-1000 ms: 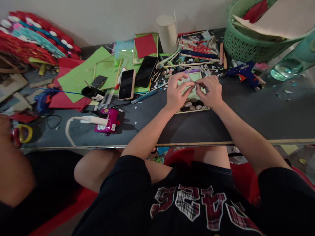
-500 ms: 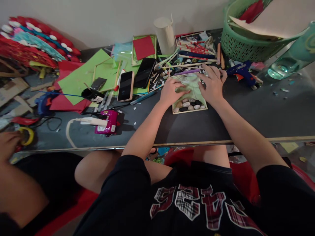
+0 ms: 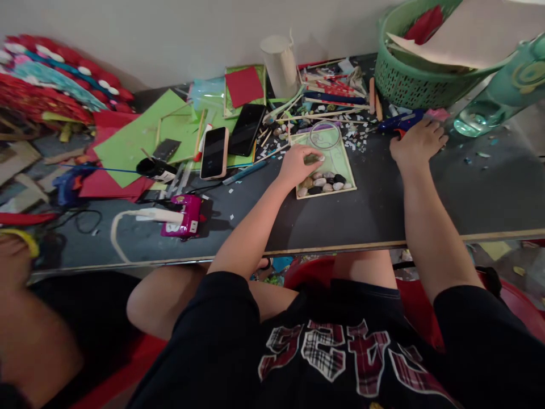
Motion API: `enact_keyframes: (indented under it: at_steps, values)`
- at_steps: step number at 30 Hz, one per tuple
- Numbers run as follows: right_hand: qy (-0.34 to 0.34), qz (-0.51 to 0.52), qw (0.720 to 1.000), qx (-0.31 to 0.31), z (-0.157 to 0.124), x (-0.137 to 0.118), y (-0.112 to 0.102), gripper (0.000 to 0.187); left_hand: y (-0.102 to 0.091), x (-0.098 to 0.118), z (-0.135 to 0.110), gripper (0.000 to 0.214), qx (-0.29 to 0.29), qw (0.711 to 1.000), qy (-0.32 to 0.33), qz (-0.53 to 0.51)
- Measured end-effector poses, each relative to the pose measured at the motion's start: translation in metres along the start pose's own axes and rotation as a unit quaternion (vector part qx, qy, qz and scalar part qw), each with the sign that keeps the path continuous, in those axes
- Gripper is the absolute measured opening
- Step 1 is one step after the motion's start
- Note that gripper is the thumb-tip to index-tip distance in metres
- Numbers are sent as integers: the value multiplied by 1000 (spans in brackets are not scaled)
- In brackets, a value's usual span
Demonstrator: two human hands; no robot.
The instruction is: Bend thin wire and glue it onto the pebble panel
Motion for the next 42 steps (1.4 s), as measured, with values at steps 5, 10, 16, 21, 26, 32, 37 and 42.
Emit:
enact_keyframes:
  at_steps: [5, 10, 16, 21, 26, 32, 37, 42]
  values:
    - [32, -19, 999, 33, -10, -12, -19, 77, -9, 2, -2, 17, 32, 997, -31, -69]
    - [-68, 112, 989, 66, -12, -21, -35, 66, -17, -2, -3, 30, 98, 987, -43, -117]
    - [-178, 209, 959, 66, -12, -32, -33, 61, -18, -8, -2, 53, 124, 976, -51, -173]
    - [-226, 188, 956, -2, -14, -45, -13, 55, -15, -12, -2, 54, 122, 976, -69, -166]
    - [-320, 213, 922, -39, -43, -73, -6, 44, -15, -7, -3, 57, 127, 975, -50, -175]
    - [-368, 199, 907, -47, -65, -85, -1, 43, -15, -6, -5, 55, 133, 976, -44, -167]
    - [-345, 190, 919, -37, -64, -82, 3, 38, -12, -6, -3, 53, 122, 980, -46, -150]
    - [-351, 186, 917, -46, -66, -85, 3, 40, -12, -7, -3, 53, 118, 978, -57, -160]
Point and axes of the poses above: each hand's wrist, its own z-axis towards the middle knuckle, its own y-axis out of the palm, x = y × z, the point moved 10 cm from there along z, towards the middle knuckle, and after that the axes turned 7 degrees about z, right-handed, at the moved point
